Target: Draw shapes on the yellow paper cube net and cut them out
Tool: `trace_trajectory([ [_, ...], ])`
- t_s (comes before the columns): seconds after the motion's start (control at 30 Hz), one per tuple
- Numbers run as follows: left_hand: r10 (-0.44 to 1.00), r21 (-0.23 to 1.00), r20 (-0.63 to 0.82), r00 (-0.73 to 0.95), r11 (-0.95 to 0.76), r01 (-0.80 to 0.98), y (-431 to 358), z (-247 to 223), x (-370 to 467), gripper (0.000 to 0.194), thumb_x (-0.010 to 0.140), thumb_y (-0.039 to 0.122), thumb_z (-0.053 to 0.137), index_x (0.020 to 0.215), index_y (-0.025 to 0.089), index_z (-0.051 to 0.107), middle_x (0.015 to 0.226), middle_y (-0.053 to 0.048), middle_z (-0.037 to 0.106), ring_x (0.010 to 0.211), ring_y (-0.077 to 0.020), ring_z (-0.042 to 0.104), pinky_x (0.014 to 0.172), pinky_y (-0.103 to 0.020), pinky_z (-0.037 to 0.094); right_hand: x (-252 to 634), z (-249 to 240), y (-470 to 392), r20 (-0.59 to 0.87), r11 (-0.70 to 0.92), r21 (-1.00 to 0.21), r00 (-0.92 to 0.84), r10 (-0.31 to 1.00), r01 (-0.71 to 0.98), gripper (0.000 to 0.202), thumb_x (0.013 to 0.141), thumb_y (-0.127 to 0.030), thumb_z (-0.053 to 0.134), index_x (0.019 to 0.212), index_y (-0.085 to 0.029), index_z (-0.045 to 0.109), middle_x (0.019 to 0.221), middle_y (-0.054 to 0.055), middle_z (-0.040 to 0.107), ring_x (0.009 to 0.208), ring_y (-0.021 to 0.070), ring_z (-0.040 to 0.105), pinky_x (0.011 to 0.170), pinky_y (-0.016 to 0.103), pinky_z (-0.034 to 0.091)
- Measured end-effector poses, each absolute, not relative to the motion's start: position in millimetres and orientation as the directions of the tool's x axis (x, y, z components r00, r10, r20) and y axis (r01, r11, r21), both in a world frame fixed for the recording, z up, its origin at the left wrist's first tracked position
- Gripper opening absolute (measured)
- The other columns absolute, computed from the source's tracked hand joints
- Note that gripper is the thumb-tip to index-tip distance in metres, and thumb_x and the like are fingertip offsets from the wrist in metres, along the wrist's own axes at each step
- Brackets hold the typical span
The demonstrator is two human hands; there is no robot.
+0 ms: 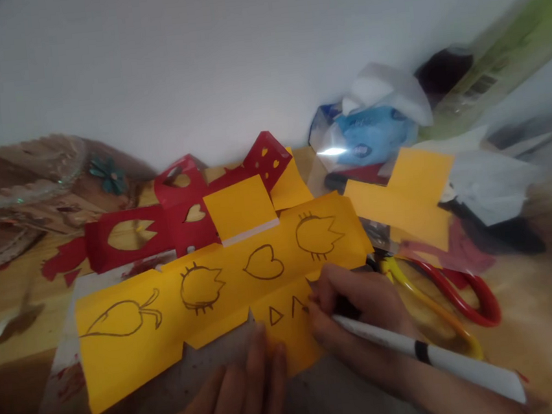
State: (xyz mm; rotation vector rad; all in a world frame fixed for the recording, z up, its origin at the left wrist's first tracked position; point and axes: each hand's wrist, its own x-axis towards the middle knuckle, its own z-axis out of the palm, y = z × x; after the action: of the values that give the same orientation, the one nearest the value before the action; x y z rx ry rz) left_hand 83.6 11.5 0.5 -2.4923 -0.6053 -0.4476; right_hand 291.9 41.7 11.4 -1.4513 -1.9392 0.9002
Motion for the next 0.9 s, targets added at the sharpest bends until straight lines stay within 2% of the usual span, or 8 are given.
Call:
trace_trajectory([
  [0.07,0.314,-0.429,0.425,0.849,-0.756,0.495,11.7,-0.1,83.4,0.024,0.096,0.019,0.046,0.093,0.012,0.069,0.082,0.001,0.075,0.054,-0.0071,0.06,0.051,-0.017,0.044,291.1,11.5,41.5,0.044,0.201,-0.771,-0.265,0.963,0.604,0.026,0.081,-0.017,0.049,0.061,-0.025,0.034,0.054,-0.002,0.056,0.053,0.0151,0.058,0.044,0.023,0.038],
  [0.2,0.32,-0.437,0.438,0.84,-0.74,0.511,10.9,-1.9,84.0,0.026,0.098,0.021,0.044,0.093,0.013,0.068,0.081,0.001,0.074,0.055,-0.0058,0.06,0.051,-0.016,0.044,286.6,13.4,42.3,0.11,0.26,-0.757,-0.276,0.955,0.599,0.027,0.08,-0.016,0.049,0.059,-0.024,0.032,0.048,-0.005,0.048,0.041,0.0104,0.045,0.039,0.021,0.034],
  [0.33,0.327,-0.439,0.414,0.85,-0.746,0.501,9.9,-2.7,83.7,0.024,0.098,0.019,0.046,0.095,0.013,0.068,0.083,0.001,0.075,0.056,-0.0052,0.061,0.053,-0.015,0.046,284.9,16.8,44.4,0.089,0.295,-0.738,-0.345,0.934,0.607,0.027,0.08,-0.013,0.051,0.06,-0.024,0.037,0.05,-0.007,0.047,0.043,0.0087,0.045,0.041,0.018,0.036],
  [0.47,0.312,-0.454,0.403,0.86,-0.748,0.484,10.4,-2.0,81.7,0.024,0.098,0.021,0.045,0.096,0.013,0.068,0.084,0.001,0.075,0.057,-0.0053,0.061,0.054,-0.015,0.046,284.6,14.3,44.3,0.12,0.326,-0.737,-0.36,0.925,0.592,0.028,0.081,-0.013,0.051,0.06,-0.023,0.034,0.049,-0.008,0.045,0.041,0.0076,0.042,0.039,0.018,0.033],
  [0.67,0.315,-0.451,0.393,0.864,-0.753,0.48,9.2,-2.5,80.2,0.023,0.097,0.023,0.048,0.098,0.012,0.068,0.086,0.0,0.074,0.057,-0.006,0.059,0.054,-0.016,0.046,286.4,11.6,42.9,0.125,0.261,-0.724,-0.251,0.96,0.639,0.028,0.08,-0.017,0.047,0.06,-0.024,0.029,0.047,-0.008,0.04,0.04,0.0085,0.037,0.039,0.02,0.031],
  [0.8,0.312,-0.442,0.383,0.869,-0.765,0.469,8.4,-1.8,80.8,0.024,0.097,0.021,0.046,0.097,0.011,0.067,0.086,-0.001,0.074,0.056,-0.0061,0.059,0.053,-0.016,0.045,287.8,12.6,42.1,0.036,0.193,-0.748,-0.251,0.967,0.635,0.028,0.082,-0.02,0.047,0.06,-0.024,0.03,0.049,-0.006,0.042,0.043,0.0102,0.04,0.041,0.022,0.033],
  [0.9,0.309,-0.449,0.376,0.874,-0.764,0.463,8.6,-0.4,81.0,0.025,0.098,0.022,0.045,0.097,0.011,0.067,0.087,-0.001,0.075,0.057,-0.0068,0.06,0.053,-0.017,0.046,286.4,11.3,41.4,0.071,0.171,-0.77,-0.185,0.98,0.615,0.028,0.082,-0.021,0.046,0.06,-0.025,0.029,0.049,-0.006,0.042,0.044,0.0106,0.039,0.042,0.023,0.033],
])
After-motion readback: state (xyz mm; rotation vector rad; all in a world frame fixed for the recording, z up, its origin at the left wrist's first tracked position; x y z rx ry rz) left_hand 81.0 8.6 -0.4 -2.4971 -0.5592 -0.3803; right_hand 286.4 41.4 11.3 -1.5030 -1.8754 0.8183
